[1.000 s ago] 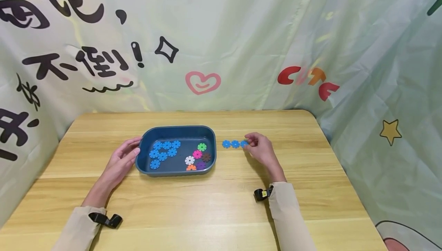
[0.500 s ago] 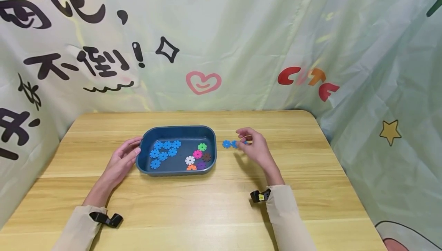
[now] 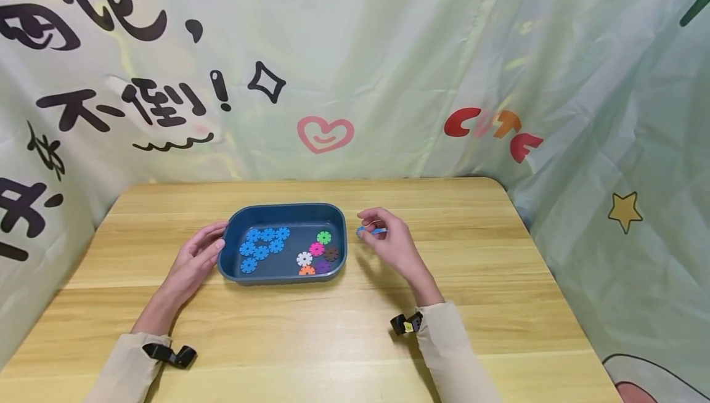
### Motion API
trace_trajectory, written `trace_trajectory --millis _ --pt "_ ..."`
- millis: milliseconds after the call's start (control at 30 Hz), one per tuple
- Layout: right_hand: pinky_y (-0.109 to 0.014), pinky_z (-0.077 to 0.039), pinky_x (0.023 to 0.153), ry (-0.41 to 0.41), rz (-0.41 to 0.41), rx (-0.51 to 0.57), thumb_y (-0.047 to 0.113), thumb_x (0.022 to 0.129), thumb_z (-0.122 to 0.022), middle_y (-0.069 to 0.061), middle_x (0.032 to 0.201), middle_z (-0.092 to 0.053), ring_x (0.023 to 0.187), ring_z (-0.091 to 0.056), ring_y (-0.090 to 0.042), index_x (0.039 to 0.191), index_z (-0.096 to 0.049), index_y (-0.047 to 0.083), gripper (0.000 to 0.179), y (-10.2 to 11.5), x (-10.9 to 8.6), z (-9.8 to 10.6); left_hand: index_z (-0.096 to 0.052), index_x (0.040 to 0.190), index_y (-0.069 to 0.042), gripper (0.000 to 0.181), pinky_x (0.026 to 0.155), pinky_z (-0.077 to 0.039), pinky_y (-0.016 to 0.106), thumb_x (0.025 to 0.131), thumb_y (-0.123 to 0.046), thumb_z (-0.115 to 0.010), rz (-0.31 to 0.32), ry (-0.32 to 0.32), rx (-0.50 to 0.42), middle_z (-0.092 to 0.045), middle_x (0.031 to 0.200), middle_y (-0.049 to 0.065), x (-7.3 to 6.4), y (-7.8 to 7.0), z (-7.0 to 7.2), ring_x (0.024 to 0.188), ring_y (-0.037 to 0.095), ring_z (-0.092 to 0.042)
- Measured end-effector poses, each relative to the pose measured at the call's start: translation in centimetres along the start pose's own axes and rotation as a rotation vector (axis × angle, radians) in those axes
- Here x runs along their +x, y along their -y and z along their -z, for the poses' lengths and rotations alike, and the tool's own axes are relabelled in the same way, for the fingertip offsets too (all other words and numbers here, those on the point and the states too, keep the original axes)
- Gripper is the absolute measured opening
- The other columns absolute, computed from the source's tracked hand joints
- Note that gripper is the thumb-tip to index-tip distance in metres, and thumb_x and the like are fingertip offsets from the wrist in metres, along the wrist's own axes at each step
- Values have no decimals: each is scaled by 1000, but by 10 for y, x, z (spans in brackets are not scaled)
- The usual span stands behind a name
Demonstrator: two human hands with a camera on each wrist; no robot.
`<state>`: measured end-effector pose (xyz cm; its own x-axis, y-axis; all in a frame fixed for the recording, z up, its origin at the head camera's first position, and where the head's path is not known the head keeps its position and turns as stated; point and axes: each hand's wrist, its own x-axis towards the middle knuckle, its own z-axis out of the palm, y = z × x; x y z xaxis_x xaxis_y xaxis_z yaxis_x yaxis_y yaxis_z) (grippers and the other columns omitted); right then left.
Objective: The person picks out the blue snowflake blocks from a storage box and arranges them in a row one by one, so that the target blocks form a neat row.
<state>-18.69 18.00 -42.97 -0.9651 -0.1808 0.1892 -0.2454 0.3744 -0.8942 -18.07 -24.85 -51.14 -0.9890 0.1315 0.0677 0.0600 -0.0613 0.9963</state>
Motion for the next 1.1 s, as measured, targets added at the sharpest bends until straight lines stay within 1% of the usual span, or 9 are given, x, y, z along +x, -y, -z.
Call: trace_trajectory --millis 200,267,467,567,700,800,933,1033,1100 --pt "-36 -59 77 13 58 22 -3 91 -74 -20 103 -68 88 -63 -22 117 -68 -2 27 7 -3 -15 -46 151 -2 48 100 -52 25 106 -16 -58 -17 8 -21 -47 147 17 -1 0 1 128 19 -52" --pt "-39 -59 80 23 71 28 -2 91 -74 -18 102 -68 90 -63 -22 117 -68 -3 27 10 -4 -20 -46 151 -3 48 100 -52 24 106 -16 -58 -18 6 -16 -47 146 17 -2 1 1 128 19 -52" --pt "-46 -60 85 76 111 51 0 93 -73 -19 105 -69 94 -64 -25 118 -68 2 26 18 -5 -36 -46 151 -4 47 100 -51 24 107 -16 -58 -13 9 -20 -46 147 16 0 2 1 129 20 -51" --pt "-44 -60 83 104 130 43 0 94 -73 -17 105 -68 94 -65 -25 118 -68 4 25 20 -3 -47 -46 151 -3 47 100 -52 25 107 -15 -57 -14 9 -25 -46 147 17 0 1 1 129 20 -51" --pt "-38 -60 81 152 155 -13 -1 93 -73 -9 106 -68 94 -65 -21 120 -68 7 28 24 1 -58 -46 151 -2 47 100 -52 26 107 -14 -57 -18 11 -32 -46 147 17 0 0 0 129 20 -52" --pt "-38 -60 83 187 156 -38 -1 94 -72 -5 108 -66 96 -65 -20 122 -67 8 29 28 5 -65 -46 151 -3 48 100 -52 25 106 -15 -58 -16 10 -27 -46 148 17 0 0 -1 129 20 -51" --pt "-36 -60 83 219 141 -56 3 95 -73 -5 110 -65 98 -65 -21 122 -66 7 28 30 12 -74 -46 151 -4 48 100 -52 25 106 -17 -58 -8 9 -17 -45 148 17 0 -1 -2 130 20 -50" --pt "-30 -60 81 229 137 -92 5 95 -73 -6 111 -65 98 -67 -21 121 -66 7 28 31 19 -81 -46 151 -4 48 100 -52 25 106 -17 -59 -6 9 -24 -45 148 16 0 -1 -1 129 20 -51" --pt "-28 -59 80 234 135 -116 6 95 -73 -9 113 -66 98 -67 -21 122 -66 7 27 31 23 -85 -46 151 -3 48 100 -52 25 106 -16 -58 -9 9 -35 -46 148 17 0 0 -1 129 20 -52"
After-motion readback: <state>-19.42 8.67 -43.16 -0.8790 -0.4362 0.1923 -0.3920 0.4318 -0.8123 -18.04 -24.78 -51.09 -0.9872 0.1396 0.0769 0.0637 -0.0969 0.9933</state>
